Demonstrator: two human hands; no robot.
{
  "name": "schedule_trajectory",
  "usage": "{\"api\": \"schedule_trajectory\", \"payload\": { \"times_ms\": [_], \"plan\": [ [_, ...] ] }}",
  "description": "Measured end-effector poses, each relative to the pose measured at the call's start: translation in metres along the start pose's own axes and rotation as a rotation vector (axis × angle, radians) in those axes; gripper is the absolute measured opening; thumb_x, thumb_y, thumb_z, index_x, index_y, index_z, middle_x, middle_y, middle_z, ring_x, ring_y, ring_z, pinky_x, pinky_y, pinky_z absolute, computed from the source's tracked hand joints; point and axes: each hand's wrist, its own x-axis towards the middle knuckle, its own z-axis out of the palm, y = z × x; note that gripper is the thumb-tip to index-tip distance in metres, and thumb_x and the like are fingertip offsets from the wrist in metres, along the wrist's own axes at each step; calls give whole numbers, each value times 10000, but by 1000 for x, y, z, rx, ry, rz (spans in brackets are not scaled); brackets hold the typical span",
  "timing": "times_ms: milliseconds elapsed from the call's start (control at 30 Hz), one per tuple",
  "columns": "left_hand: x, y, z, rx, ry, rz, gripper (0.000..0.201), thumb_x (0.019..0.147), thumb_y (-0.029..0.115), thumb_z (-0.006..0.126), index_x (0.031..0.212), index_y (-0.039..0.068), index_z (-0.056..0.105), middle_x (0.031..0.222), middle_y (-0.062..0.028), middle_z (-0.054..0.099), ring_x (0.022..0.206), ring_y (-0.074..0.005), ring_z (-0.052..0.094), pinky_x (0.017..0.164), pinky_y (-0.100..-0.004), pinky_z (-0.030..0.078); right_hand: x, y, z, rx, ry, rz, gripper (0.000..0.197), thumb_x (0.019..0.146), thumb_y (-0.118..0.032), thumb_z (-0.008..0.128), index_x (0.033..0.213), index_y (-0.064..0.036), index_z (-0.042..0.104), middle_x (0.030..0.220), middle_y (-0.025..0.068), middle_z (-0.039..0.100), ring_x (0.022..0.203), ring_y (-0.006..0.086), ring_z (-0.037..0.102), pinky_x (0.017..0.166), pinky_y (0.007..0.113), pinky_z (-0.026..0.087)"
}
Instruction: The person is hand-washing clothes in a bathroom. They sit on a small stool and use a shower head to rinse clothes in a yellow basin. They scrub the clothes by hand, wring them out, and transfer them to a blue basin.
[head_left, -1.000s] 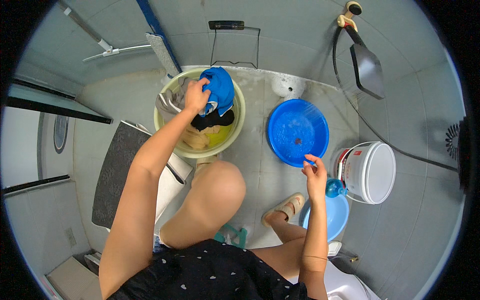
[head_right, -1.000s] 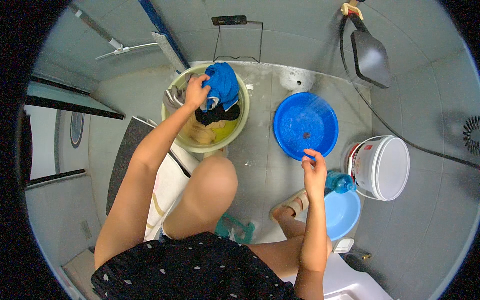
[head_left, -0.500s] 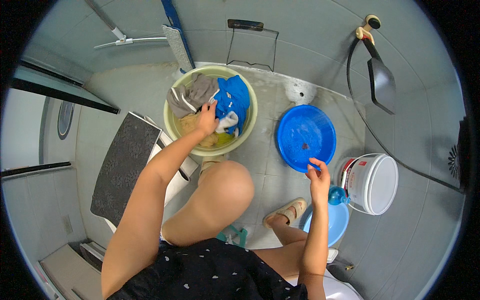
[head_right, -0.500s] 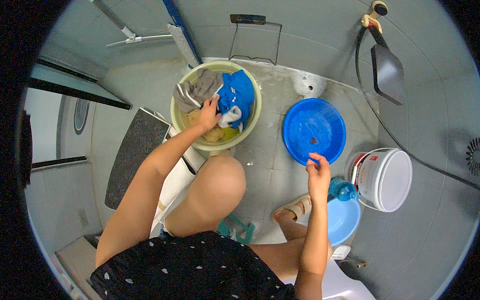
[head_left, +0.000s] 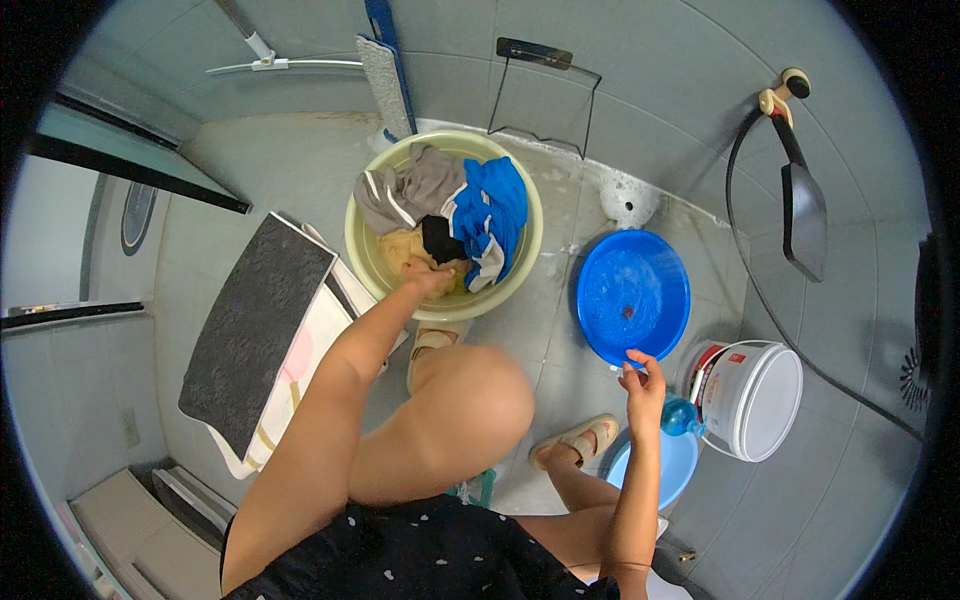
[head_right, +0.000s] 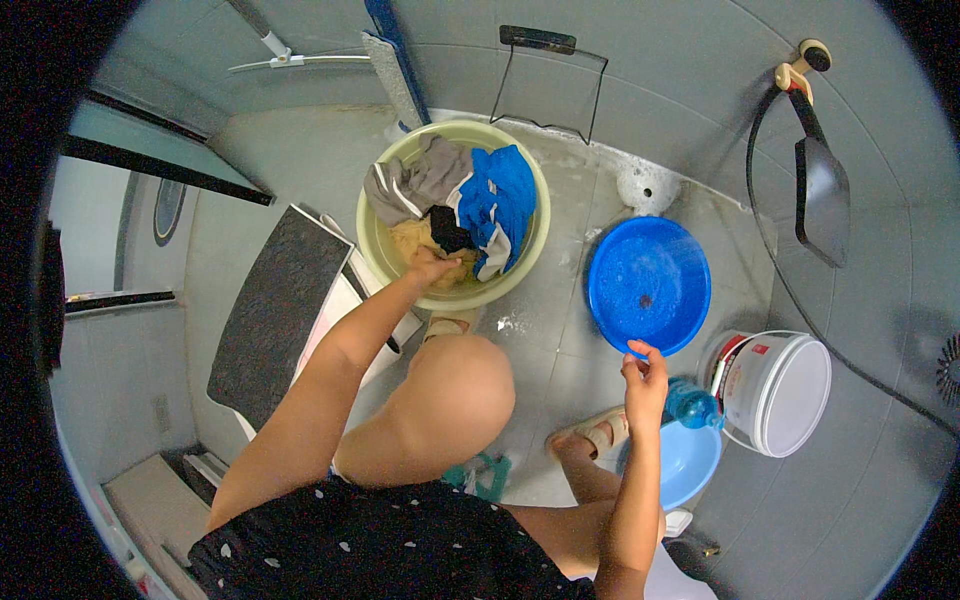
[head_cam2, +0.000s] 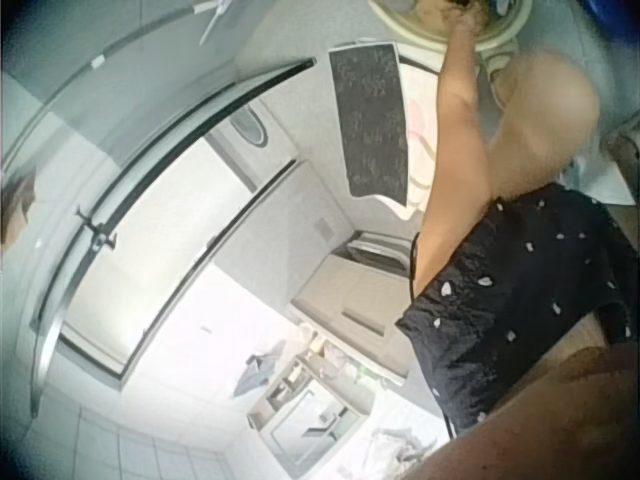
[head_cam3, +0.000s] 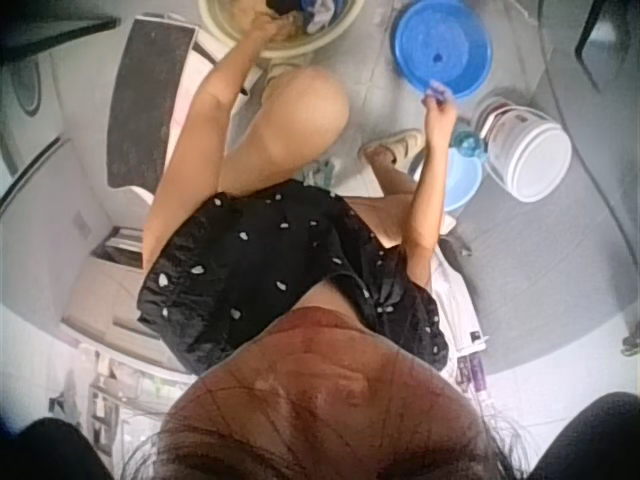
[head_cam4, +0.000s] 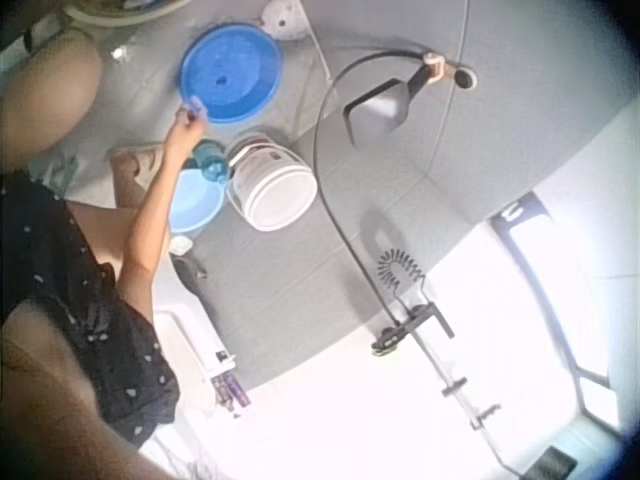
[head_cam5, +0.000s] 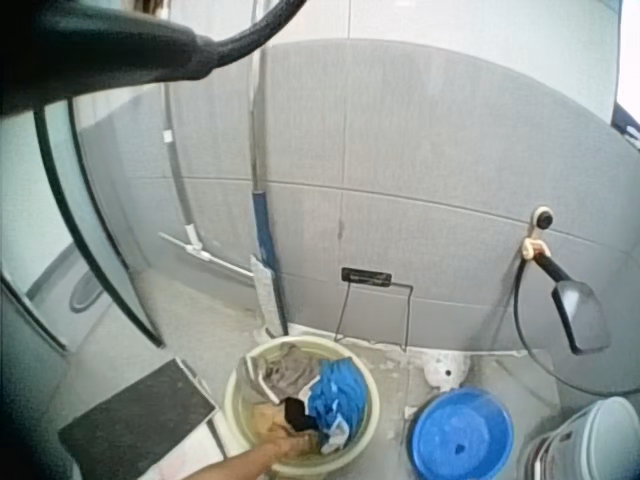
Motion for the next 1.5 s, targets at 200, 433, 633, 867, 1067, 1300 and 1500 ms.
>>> {"api": "schedule_trajectory", "payload": {
  "times_ms": [200, 433, 633, 867, 1067, 1300, 1500],
  "plan": [
    [15, 11, 18, -651, 203, -337, 991, 568, 353, 821, 1287, -45, 266, 1301, -214, 343, 1154, -342, 416, 932, -401, 410, 4, 6, 4, 1, 6, 45, 164, 834, -71, 564, 992, -33, 581, 867, 30, 569, 715, 93, 500, 641, 226, 417],
    [-41, 54, -8, -585, 315, -538, 995, 576, 349, 818, 1320, 40, 233, 1360, -174, 262, 1185, -357, 394, 967, -465, 376, 9, 11, 11, -15, -44, 20, 176, 832, -48, 553, 1005, -33, 579, 902, 27, 566, 717, 85, 497, 626, 221, 411],
    [-58, 44, -29, -785, -203, -305, 846, 625, 280, 808, 1279, 30, 333, 1327, -176, 351, 1207, -321, 367, 951, -473, 368, 16, 6, 29, 45, -92, 88, 225, 813, -27, 536, 1035, -31, 571, 933, 33, 576, 710, 98, 519, 623, 235, 438],
    [-2, -14, 0, -795, 91, -407, 779, 676, 357, 770, 1273, 54, 371, 1334, -160, 369, 1195, -319, 382, 938, -437, 375, 35, 60, 104, 106, -303, 120, 281, 811, -24, 517, 1092, -27, 534, 966, 57, 575, 760, 121, 557, 621, 245, 472],
    [-28, 26, -1, -676, -208, -338, 874, 634, 461, 769, 1278, 46, 349, 1305, -186, 375, 1166, -335, 408, 912, -444, 407, 60, 92, 180, 340, -414, 443, 530, 806, -101, 585, 1276, -63, 343, 1109, 122, 517, 931, 199, 551, 780, 322, 482],
    [-99, 110, 25, 700, 335, 1152, 824, 612, 215, 737, 1317, 117, 322, 1416, -165, 228, 1310, -367, 186, 1030, -525, 214, 87, 98, 231, 485, -394, 566, 510, 849, -196, 555, 1274, -23, 330, 1145, 133, 509, 1009, 242, 545, 835, 357, 474],
    [-67, 98, 45, 1142, 287, 967, 726, 774, 150, 580, 1381, 326, 224, 1489, -39, 28, 1355, -345, 40, 952, -684, 139, 101, 107, 256, 691, -380, 574, 399, 883, -235, 526, 1188, 0, 421, 1070, 124, 553, 922, 239, 574, 786, 371, 493]
  ]
}}
